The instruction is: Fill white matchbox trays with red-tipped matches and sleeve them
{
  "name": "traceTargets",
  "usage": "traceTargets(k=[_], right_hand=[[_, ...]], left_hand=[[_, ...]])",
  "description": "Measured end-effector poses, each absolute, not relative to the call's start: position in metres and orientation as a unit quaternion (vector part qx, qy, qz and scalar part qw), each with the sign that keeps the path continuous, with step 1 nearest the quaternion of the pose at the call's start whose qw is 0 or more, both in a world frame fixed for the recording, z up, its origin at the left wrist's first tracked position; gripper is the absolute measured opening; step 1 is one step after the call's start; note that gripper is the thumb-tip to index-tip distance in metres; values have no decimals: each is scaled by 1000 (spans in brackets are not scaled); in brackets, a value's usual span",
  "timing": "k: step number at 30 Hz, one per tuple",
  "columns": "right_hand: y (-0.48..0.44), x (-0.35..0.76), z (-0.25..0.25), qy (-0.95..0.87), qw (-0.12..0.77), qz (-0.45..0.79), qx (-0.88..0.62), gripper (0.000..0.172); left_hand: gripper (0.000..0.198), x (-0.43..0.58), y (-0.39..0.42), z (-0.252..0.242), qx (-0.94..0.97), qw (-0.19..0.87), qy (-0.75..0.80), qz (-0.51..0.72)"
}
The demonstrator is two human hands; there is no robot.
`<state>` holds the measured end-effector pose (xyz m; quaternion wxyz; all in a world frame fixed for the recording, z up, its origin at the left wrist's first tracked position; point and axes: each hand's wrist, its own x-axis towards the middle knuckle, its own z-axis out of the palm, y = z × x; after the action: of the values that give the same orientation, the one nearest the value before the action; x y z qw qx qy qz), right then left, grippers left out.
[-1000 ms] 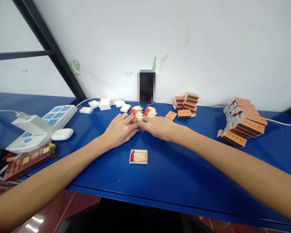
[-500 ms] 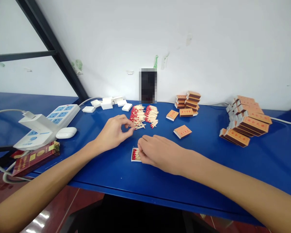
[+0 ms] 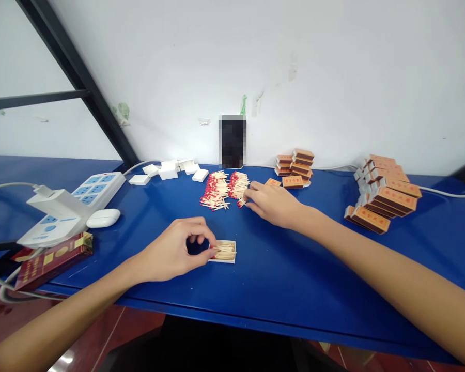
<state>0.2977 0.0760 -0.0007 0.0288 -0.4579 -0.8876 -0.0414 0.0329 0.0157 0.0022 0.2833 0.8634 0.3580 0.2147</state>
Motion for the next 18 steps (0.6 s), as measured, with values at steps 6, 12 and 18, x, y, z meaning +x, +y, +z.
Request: traceTargets(k=[6, 12, 18], right_hand=[[71, 263, -2, -870, 106, 34, -480, 25], [78, 245, -9, -860, 118, 50, -495, 14], [60, 260, 4, -869, 140, 74, -468, 12]], left_hand=[[11, 36, 67, -5, 883, 106, 398, 226], [12, 40, 88, -18, 890, 72, 404, 201], [14, 36, 81, -18, 893, 63, 404, 185]])
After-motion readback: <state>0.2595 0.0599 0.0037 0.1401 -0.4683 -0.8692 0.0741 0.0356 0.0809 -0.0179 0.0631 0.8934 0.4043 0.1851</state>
